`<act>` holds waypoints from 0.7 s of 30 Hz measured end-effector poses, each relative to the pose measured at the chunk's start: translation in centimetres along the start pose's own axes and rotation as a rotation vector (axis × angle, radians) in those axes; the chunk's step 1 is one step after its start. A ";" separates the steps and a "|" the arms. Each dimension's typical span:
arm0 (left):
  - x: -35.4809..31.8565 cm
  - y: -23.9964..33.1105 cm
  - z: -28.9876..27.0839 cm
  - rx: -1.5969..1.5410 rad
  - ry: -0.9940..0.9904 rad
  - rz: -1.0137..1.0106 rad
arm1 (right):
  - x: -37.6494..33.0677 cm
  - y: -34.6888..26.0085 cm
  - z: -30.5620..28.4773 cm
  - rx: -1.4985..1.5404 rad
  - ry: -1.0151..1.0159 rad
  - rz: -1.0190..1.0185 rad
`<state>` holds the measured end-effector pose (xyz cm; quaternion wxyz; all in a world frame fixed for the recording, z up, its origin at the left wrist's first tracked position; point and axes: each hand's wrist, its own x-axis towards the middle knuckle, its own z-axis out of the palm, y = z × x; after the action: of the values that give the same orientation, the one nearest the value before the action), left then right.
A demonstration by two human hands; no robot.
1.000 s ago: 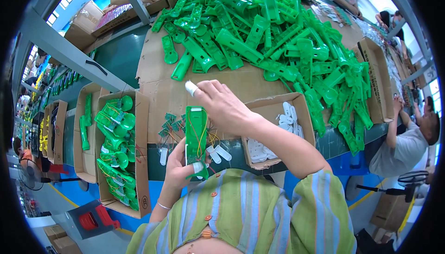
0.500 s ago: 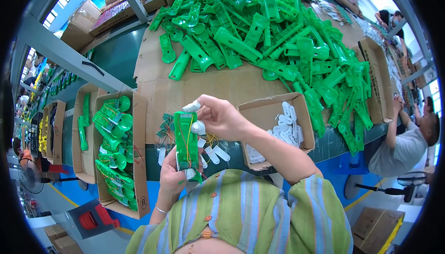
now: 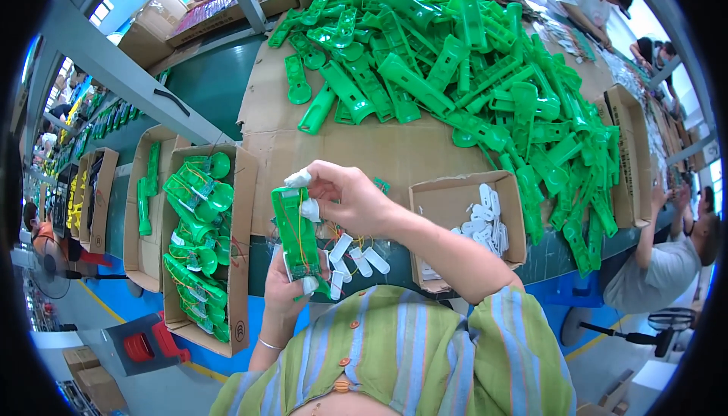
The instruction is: Assembling circuit boards and switches into green plastic housings at a factory workbench.
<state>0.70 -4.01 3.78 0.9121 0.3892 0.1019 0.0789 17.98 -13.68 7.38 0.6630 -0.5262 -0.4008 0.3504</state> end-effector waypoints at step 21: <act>-2.5 6.9 -1.3 1.879 0.834 1.231 | 8.2 8.3 -13.3 -1.818 0.204 -0.071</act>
<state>-2.48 1.05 8.24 -0.0231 0.8310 0.2042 0.5169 33.19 -10.30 -1.05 0.0358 -0.8613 -0.4779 -0.1688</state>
